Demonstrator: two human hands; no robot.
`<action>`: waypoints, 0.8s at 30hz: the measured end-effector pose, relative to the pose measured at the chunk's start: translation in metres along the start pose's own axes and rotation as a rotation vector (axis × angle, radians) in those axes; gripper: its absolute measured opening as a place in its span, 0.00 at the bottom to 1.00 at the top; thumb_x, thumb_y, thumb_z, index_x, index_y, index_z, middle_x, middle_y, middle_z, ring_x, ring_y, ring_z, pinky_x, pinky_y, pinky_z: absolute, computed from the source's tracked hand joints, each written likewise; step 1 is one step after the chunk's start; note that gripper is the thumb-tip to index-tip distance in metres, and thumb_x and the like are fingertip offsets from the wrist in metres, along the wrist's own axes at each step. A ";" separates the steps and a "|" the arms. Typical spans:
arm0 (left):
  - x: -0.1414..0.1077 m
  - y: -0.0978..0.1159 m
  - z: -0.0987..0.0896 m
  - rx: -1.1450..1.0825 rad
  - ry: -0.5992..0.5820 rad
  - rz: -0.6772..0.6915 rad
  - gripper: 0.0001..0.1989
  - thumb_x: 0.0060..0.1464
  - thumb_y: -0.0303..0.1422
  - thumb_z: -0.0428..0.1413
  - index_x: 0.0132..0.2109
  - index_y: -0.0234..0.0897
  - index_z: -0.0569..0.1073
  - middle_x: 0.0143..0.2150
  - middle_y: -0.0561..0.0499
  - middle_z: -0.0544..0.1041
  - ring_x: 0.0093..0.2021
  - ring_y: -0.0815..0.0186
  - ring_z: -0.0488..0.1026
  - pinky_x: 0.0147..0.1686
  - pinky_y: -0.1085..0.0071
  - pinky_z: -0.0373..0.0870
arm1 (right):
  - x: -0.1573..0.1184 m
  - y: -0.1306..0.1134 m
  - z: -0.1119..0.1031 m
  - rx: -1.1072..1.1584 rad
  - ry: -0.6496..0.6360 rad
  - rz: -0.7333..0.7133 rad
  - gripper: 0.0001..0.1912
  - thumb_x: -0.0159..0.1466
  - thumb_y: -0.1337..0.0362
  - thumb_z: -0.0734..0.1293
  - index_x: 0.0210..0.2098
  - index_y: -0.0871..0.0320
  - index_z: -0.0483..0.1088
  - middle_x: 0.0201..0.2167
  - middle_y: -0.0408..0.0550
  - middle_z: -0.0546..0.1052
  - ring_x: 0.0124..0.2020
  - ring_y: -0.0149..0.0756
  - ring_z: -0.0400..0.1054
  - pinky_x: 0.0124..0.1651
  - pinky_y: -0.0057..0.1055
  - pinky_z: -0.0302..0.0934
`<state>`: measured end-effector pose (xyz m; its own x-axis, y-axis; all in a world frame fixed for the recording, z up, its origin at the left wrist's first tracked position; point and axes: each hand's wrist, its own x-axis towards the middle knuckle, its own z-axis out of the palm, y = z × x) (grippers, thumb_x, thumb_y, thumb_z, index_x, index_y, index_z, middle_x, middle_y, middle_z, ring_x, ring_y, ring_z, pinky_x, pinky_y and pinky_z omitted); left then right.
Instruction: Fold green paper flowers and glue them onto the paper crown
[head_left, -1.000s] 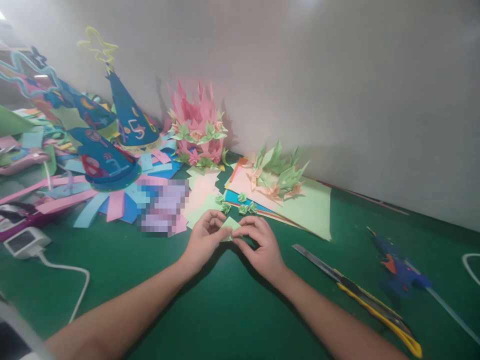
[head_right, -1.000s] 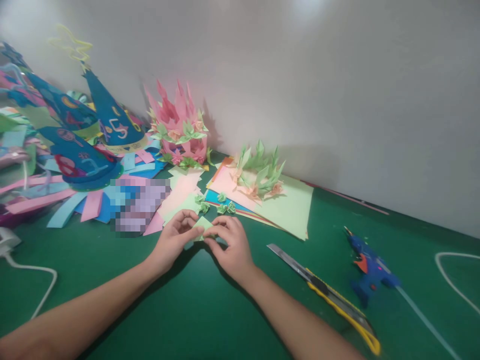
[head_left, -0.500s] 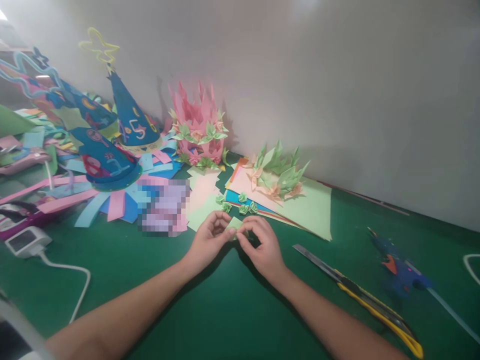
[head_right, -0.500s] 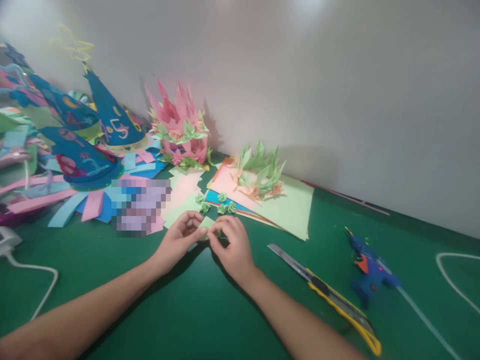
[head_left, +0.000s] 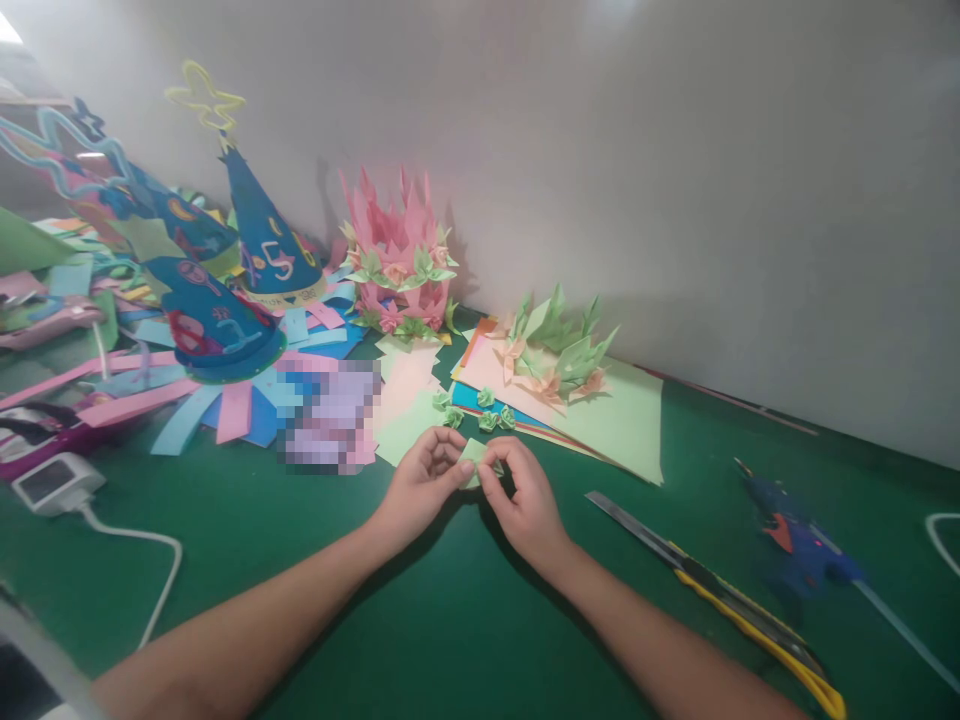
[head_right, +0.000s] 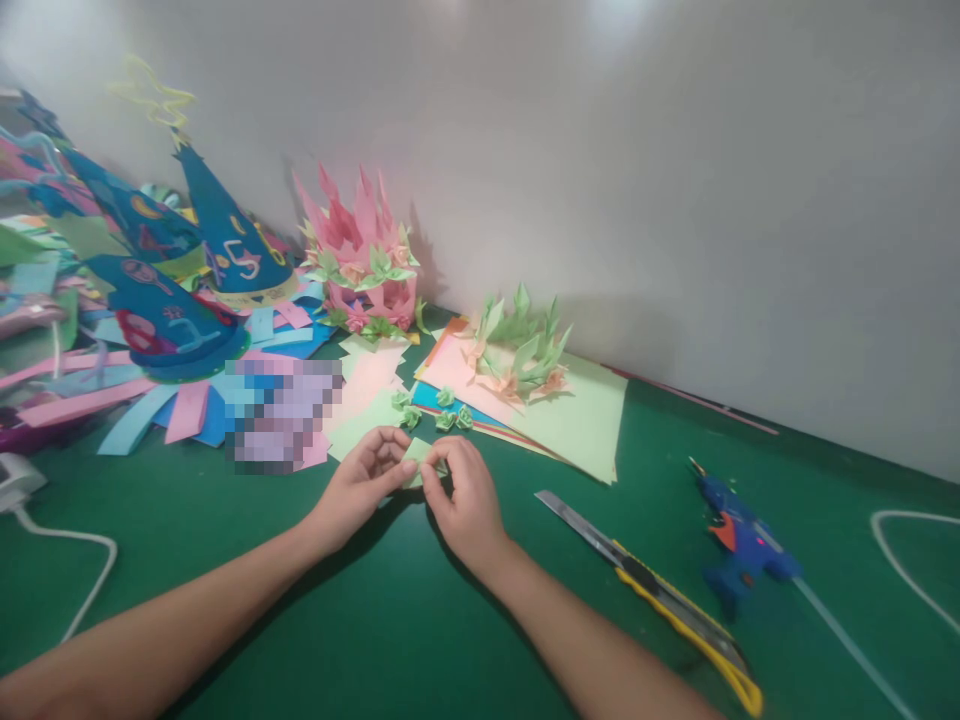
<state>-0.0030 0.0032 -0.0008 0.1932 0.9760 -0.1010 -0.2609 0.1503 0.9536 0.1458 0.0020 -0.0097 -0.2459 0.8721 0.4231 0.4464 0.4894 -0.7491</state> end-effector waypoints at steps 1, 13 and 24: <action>0.000 0.000 0.000 0.004 -0.003 0.005 0.16 0.45 0.38 0.61 0.37 0.36 0.64 0.25 0.59 0.64 0.26 0.75 0.62 0.29 0.77 0.61 | 0.000 0.001 0.000 0.000 -0.001 0.004 0.05 0.63 0.68 0.58 0.30 0.56 0.59 0.31 0.44 0.65 0.34 0.34 0.61 0.38 0.31 0.56; 0.001 -0.002 0.000 0.053 -0.034 0.022 0.16 0.44 0.36 0.61 0.37 0.36 0.63 0.25 0.58 0.66 0.27 0.73 0.66 0.30 0.76 0.64 | -0.004 0.004 0.002 0.056 0.020 0.040 0.02 0.62 0.67 0.58 0.32 0.56 0.59 0.32 0.45 0.65 0.36 0.34 0.61 0.39 0.32 0.57; 0.001 -0.004 -0.003 0.235 0.065 0.097 0.11 0.46 0.29 0.57 0.37 0.37 0.63 0.30 0.56 0.64 0.30 0.74 0.64 0.28 0.77 0.61 | 0.002 0.008 0.002 0.462 -0.054 0.298 0.12 0.59 0.63 0.62 0.43 0.55 0.58 0.31 0.42 0.64 0.30 0.29 0.61 0.34 0.27 0.58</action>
<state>-0.0042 0.0044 -0.0050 0.1149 0.9932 -0.0163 -0.0469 0.0218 0.9987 0.1472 0.0078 -0.0163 -0.2159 0.9662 0.1405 0.0823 0.1614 -0.9834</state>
